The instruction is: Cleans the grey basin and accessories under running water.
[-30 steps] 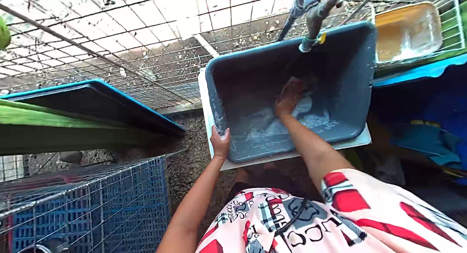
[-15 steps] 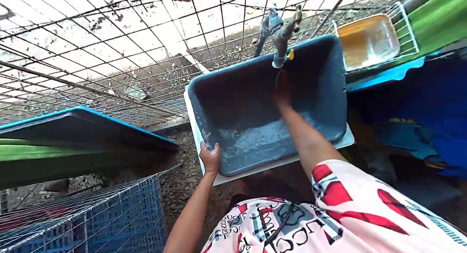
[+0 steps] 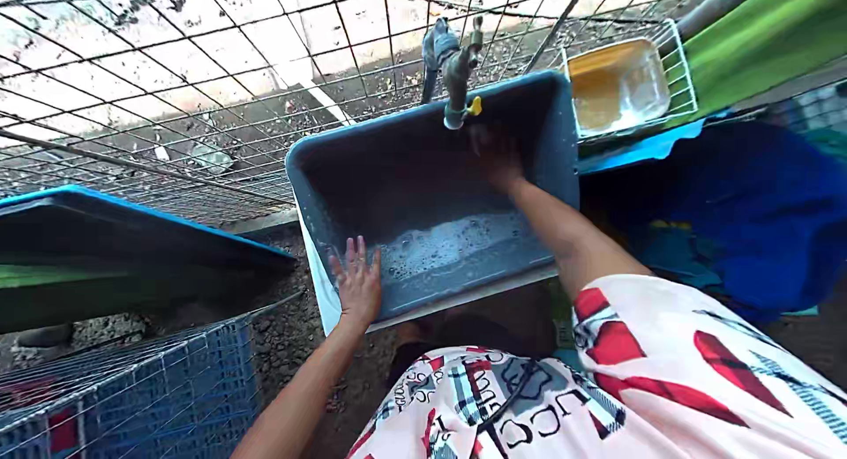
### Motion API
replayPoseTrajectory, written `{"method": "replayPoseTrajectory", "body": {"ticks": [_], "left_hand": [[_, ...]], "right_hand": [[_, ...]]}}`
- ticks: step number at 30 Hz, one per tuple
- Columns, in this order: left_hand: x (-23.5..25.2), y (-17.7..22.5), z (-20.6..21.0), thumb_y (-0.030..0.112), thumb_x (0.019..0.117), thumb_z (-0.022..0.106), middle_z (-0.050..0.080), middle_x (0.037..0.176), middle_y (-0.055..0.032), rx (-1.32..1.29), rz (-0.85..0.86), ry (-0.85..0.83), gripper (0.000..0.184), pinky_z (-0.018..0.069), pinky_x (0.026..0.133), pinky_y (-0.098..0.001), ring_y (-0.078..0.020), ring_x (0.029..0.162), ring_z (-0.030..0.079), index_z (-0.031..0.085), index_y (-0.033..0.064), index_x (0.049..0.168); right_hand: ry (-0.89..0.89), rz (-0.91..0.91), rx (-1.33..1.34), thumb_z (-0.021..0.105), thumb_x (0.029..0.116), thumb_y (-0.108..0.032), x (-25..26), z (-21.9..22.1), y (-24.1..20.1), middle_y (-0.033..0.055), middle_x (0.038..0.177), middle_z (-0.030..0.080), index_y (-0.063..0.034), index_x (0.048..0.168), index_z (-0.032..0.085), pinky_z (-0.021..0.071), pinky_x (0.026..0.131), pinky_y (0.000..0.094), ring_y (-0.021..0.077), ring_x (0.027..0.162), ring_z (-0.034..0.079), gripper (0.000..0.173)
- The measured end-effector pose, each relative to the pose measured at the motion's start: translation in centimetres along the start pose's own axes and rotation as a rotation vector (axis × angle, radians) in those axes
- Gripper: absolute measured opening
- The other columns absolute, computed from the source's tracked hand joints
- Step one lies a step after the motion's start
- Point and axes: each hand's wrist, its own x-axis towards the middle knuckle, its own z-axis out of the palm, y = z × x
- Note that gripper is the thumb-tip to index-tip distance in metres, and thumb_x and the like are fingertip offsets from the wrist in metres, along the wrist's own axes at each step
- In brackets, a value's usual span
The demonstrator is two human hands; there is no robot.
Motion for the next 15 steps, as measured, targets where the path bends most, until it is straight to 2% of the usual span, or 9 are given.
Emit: {"method": "replayPoseTrajectory", "body": {"ticks": [2,4,5,7,8,10,11,13,15], "left_hand": [[1.5,1.8,0.4,0.027,0.0996,0.062,0.019,0.167,-0.0277,-0.117,-0.042,-0.402,0.062,0.0027,0.118,-0.0763,-0.0502,0.155,0.011,0.043,0.0204,0.158],[3.7,2.4,2.4,0.042,0.103,0.056,0.005,0.171,-0.0227,-0.158,-0.1,-0.594,0.065,-0.0022,0.116,-0.0784,-0.0484,0.156,-0.002,0.033,0.029,0.162],[4.8,2.0,4.0,0.043,0.1007,0.059,0.005,0.171,-0.0213,-0.178,-0.094,-0.562,0.064,-0.003,0.115,-0.0787,-0.0471,0.157,-0.003,0.039,0.0277,0.159],[7.0,1.7,6.6,0.03,0.0939,0.07,0.007,0.171,-0.0215,-0.212,-0.021,-0.449,0.064,-0.0039,0.116,-0.0771,-0.0436,0.157,-0.004,0.049,0.0189,0.154],[8.0,2.1,7.5,0.024,0.0928,0.07,0.009,0.171,-0.0208,-0.212,0.03,-0.413,0.067,-0.0029,0.118,-0.0754,-0.0414,0.158,-0.002,0.047,0.0151,0.155],[9.9,3.8,8.6,0.022,0.0917,0.072,0.025,0.168,-0.0191,-0.211,0.117,-0.325,0.07,0.0104,0.119,-0.0726,-0.0391,0.157,0.015,0.045,0.0112,0.155],[11.4,5.1,8.9,0.021,0.0897,0.074,0.026,0.168,-0.0176,-0.268,0.171,-0.243,0.074,0.0043,0.12,-0.0724,-0.0379,0.157,0.015,0.043,0.0134,0.157],[15.1,8.8,8.7,0.021,0.0959,0.068,0.032,0.166,-0.0168,-0.329,0.314,-0.065,0.064,0.002,0.12,-0.0723,-0.0377,0.156,0.02,0.046,0.0158,0.156],[18.8,13.2,7.2,0.015,0.1027,0.053,0.048,0.155,-0.0207,-0.346,0.432,0.177,0.041,0.005,0.122,-0.0704,-0.0407,0.15,0.035,0.061,0.0101,0.143]], "right_hand": [[-0.027,0.041,-0.051,0.047,0.1068,-0.024,-2.5,-0.5,2.4,0.0273,0.166,0.027,-0.0005,0.16,0.031,0.0097,0.126,0.0672,0.0467,0.156,0.016,0.061],[-0.131,0.08,-0.087,0.049,0.1055,-0.019,-5.5,-0.4,2.0,0.0362,0.163,0.024,0.0089,0.158,0.028,0.0141,0.126,0.065,0.0524,0.154,0.018,0.063],[-0.178,0.103,-0.084,0.051,0.1039,-0.016,-7.2,0.4,1.4,0.0411,0.159,0.026,0.0139,0.155,0.029,0.0161,0.124,0.067,0.0566,0.151,0.02,0.063],[-0.299,0.204,-0.043,0.055,0.1034,-0.022,-10.6,1.2,-0.2,0.0446,0.155,0.028,0.0165,0.153,0.03,0.0243,0.121,0.0655,0.058,0.147,0.028,0.068],[-0.414,0.286,-0.008,0.054,0.1032,-0.023,-12.1,0.7,-1.2,0.0435,0.157,0.025,0.0156,0.154,0.027,0.0297,0.119,0.064,0.0565,0.147,0.03,0.069],[-0.621,0.436,0.057,0.053,0.1024,-0.024,-13.8,-1.0,-3.1,0.0403,0.159,0.025,0.0122,0.157,0.022,0.0412,0.111,0.0632,0.0541,0.141,0.041,0.073],[-0.683,0.485,0.087,0.055,0.102,-0.026,-13.9,-1.7,-3.8,0.0402,0.158,0.028,0.0111,0.157,0.023,0.0435,0.109,0.0628,0.0537,0.138,0.045,0.074],[-0.736,0.439,0.088,0.054,0.1029,-0.026,-14.1,-2.0,-4.5,0.0411,0.159,0.023,0.012,0.156,0.024,0.0376,0.115,0.0606,0.0535,0.144,0.038,0.072],[-0.665,0.195,0.109,0.051,0.1016,-0.016,-14.3,-0.5,-3.9,0.0405,0.163,0.015,0.0139,0.153,0.033,0.0141,0.126,0.0616,0.0532,0.154,0.012,0.062]]}}
